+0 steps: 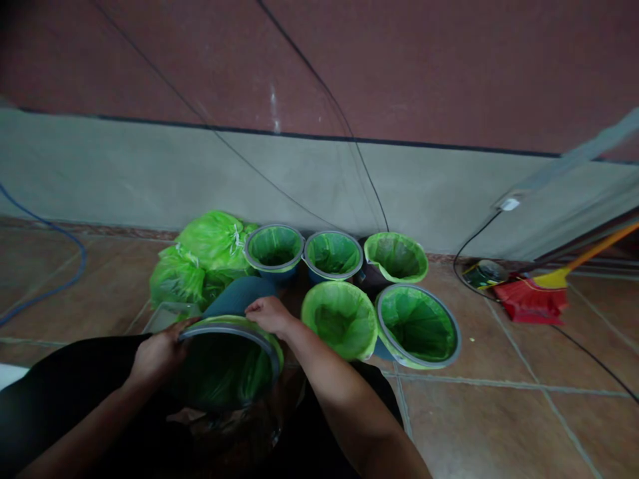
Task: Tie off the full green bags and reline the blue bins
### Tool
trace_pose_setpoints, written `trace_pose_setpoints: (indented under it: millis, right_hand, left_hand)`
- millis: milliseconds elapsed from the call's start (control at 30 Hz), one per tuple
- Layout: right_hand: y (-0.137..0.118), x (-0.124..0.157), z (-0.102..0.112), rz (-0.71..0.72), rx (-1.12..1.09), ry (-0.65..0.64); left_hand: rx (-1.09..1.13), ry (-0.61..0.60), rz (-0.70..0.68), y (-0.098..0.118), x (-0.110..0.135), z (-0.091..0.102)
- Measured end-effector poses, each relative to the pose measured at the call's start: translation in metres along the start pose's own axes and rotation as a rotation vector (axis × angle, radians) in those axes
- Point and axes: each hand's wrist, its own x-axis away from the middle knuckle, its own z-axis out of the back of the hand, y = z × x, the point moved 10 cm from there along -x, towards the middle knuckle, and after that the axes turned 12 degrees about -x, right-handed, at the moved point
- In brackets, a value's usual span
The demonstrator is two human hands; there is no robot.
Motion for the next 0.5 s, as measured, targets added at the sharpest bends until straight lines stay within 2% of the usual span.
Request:
trace_pose_setpoints:
  millis: [100,200,333,400,500]
  right_hand:
    - [-0.010,0.004,-0.002,0.079,0.077,-0.025]
    - [-0.015,0.007,-0.016,0.128,0.049,-0.084]
    - [-0.011,0.003,-0.034,0.120,0.047,-0.143]
    - [-0.007,-0.001,-0.031,0.106,0.151,-0.103]
    - [-0.014,-0.003,-0.015,0.169,0.398,0.033]
  left_hand:
    - [-0.058,-0.015,-0.027,0.007,0.001,0.002]
    - [-0.110,0.000,-0.073,0.021,0.004,0.010]
    - [-0.151,0.006,-0.148,0.045,0.008,0.021]
    - [-0.152,-0.014,-0.173,0.053,0.009,0.022]
    - [-0.136,-0.039,-0.178,0.057,0.004,0.019]
